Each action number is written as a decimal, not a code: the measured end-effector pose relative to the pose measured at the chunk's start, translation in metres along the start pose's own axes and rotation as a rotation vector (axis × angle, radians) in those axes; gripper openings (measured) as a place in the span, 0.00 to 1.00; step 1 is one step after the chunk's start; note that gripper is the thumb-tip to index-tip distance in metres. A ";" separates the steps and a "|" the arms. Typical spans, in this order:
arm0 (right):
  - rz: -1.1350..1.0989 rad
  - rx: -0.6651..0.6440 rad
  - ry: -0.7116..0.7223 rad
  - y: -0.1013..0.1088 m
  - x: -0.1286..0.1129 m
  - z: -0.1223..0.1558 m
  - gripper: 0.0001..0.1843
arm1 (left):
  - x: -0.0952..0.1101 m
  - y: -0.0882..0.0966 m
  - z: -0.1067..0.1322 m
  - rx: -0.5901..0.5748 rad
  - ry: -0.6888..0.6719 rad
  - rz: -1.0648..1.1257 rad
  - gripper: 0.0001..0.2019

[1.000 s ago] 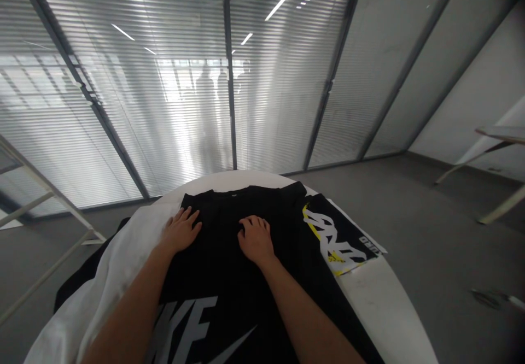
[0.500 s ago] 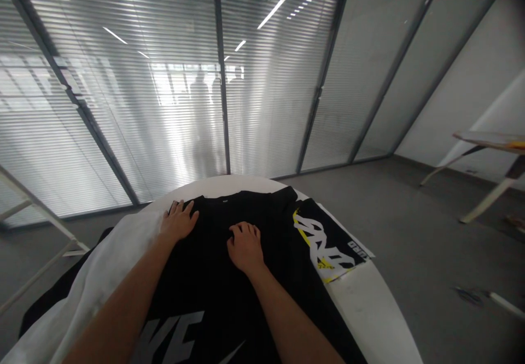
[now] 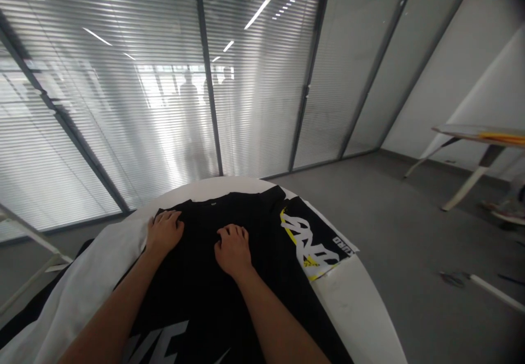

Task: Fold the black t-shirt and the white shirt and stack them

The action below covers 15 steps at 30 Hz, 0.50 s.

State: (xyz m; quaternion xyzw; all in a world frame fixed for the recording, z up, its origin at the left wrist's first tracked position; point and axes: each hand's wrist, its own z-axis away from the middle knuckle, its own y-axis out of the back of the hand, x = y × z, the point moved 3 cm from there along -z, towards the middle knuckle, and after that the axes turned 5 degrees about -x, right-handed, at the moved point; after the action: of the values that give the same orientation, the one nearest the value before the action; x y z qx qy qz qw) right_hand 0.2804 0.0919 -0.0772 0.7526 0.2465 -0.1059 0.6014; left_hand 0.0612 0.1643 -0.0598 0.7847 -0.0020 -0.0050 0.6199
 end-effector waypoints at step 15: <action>-0.005 0.006 0.001 0.001 -0.002 0.002 0.16 | 0.054 -0.005 0.080 -0.158 -0.054 0.032 0.29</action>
State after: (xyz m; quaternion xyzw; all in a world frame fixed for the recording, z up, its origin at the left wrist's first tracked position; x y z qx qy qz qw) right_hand 0.2798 0.0898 -0.0759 0.7539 0.2483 -0.1079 0.5986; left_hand 0.1146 0.0867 -0.0838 0.7328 -0.0309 -0.0166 0.6795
